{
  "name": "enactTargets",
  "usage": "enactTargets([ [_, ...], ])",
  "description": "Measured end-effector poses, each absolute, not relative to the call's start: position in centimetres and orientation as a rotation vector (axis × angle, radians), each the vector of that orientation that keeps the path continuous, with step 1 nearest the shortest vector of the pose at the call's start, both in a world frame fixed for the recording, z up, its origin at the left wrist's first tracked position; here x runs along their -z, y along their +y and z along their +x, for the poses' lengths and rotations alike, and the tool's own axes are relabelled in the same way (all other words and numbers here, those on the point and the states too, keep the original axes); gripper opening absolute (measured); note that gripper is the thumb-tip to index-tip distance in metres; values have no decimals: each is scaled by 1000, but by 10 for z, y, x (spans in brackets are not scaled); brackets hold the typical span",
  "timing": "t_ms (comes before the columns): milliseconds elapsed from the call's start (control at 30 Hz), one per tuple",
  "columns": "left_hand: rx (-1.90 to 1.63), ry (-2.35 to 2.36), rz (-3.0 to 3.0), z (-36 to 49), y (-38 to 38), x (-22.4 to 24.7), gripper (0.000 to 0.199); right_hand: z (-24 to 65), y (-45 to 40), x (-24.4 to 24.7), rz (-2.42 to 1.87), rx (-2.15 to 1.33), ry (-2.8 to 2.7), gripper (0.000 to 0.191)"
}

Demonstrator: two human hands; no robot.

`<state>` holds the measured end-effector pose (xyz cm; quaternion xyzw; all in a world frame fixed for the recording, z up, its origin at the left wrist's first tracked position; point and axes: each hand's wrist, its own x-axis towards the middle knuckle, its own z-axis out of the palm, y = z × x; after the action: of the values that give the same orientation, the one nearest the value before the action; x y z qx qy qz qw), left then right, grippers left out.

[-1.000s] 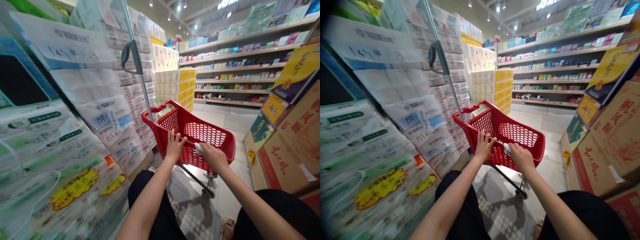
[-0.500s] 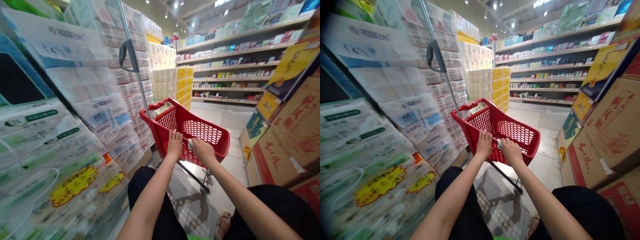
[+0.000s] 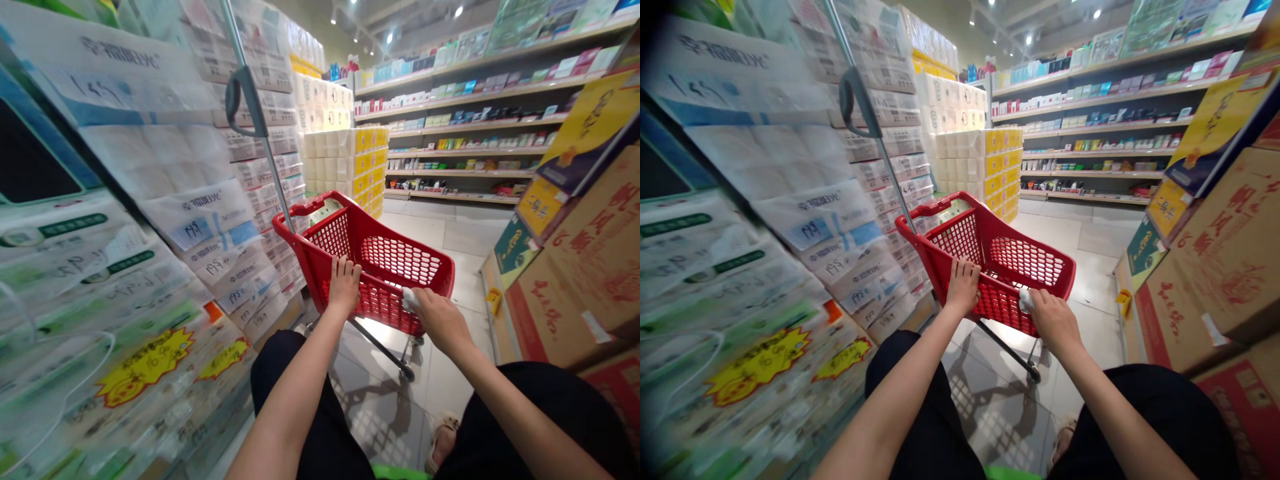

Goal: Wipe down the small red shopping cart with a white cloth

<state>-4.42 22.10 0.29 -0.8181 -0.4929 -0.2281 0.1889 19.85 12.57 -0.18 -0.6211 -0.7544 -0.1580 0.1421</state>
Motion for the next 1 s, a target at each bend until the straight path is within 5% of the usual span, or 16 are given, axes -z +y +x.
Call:
enactTargets([
  [367,655,-1415,-2291,-43,222,-4,59,103,181,-25,-1804,499,-2239,25],
  [700,711,-1403,-2340,-50,221,0,66,202,124,0,-1690,470,-2208,44],
  [1000,734,-1348,-2411,-33,203,-5,70,202,126,-4,-1841,465,-2211,22],
])
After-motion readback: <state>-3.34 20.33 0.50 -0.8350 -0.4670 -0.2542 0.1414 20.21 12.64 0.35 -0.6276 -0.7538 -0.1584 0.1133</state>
